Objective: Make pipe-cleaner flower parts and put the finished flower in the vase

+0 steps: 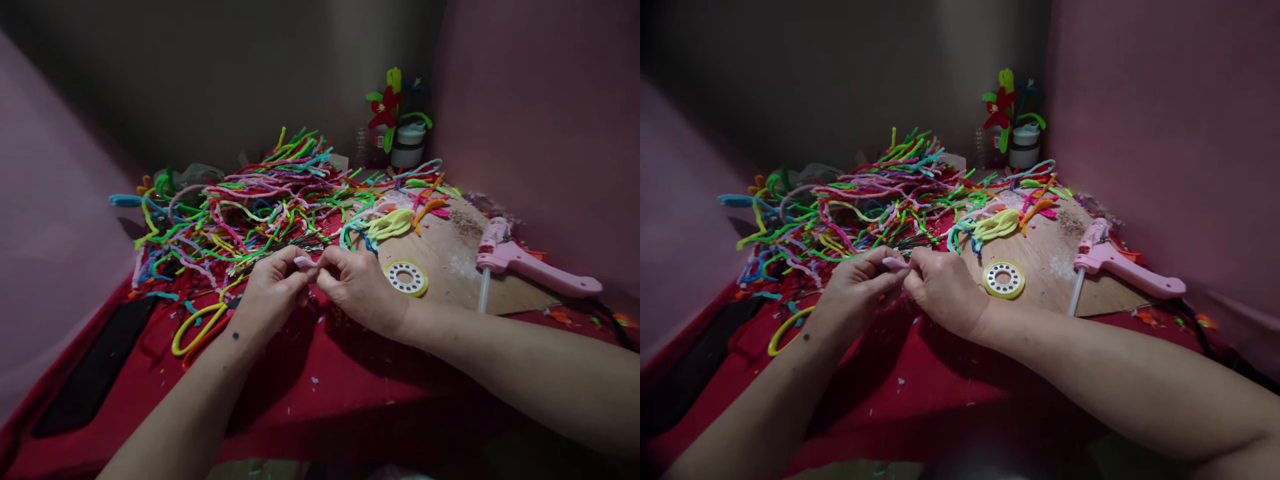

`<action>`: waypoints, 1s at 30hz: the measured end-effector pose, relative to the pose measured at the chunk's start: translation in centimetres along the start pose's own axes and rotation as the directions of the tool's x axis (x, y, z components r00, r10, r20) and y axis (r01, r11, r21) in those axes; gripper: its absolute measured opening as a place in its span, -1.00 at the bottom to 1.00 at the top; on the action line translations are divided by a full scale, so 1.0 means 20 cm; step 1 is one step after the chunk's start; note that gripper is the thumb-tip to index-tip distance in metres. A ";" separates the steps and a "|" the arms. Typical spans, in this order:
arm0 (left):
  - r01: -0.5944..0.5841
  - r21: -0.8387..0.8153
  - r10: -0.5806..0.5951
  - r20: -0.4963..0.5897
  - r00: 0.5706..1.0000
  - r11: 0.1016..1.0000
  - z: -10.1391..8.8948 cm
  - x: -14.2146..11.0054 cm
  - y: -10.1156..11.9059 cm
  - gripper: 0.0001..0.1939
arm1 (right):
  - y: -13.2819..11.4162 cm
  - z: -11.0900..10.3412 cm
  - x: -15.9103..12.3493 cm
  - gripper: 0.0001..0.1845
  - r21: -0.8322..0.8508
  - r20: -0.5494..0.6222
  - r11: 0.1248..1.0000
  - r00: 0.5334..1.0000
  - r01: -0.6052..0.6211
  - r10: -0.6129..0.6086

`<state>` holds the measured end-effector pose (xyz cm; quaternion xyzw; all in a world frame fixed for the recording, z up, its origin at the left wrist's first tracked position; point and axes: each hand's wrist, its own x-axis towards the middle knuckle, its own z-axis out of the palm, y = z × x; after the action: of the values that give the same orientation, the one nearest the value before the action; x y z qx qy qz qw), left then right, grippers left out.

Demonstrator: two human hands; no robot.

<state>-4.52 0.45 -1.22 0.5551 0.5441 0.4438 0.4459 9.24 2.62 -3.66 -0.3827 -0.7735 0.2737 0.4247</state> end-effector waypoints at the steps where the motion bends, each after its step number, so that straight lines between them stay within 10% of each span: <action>1: -0.003 0.009 0.003 0.002 1.000 1.000 0.00 0.00 0.00 -0.88 | 0.00 0.00 0.00 -0.87 -0.009 0.005 1.000 1.000 0.009 -0.009; 10: 0.068 -0.039 -0.066 0.063 0.996 0.997 -0.05 0.02 0.01 -0.87 | 0.00 -0.02 0.05 -0.89 0.454 0.358 0.784 0.893 -0.423 0.274; 30: 0.002 -0.140 -0.039 -0.265 0.963 0.990 0.04 -0.01 0.02 -0.84 | -0.05 -0.03 0.05 -0.68 0.479 0.444 0.705 0.837 -0.524 0.321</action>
<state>-3.69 0.16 -1.08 0.4522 0.5727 0.5468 0.4105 8.97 2.86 -2.15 -0.3519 -0.6002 0.6475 0.3108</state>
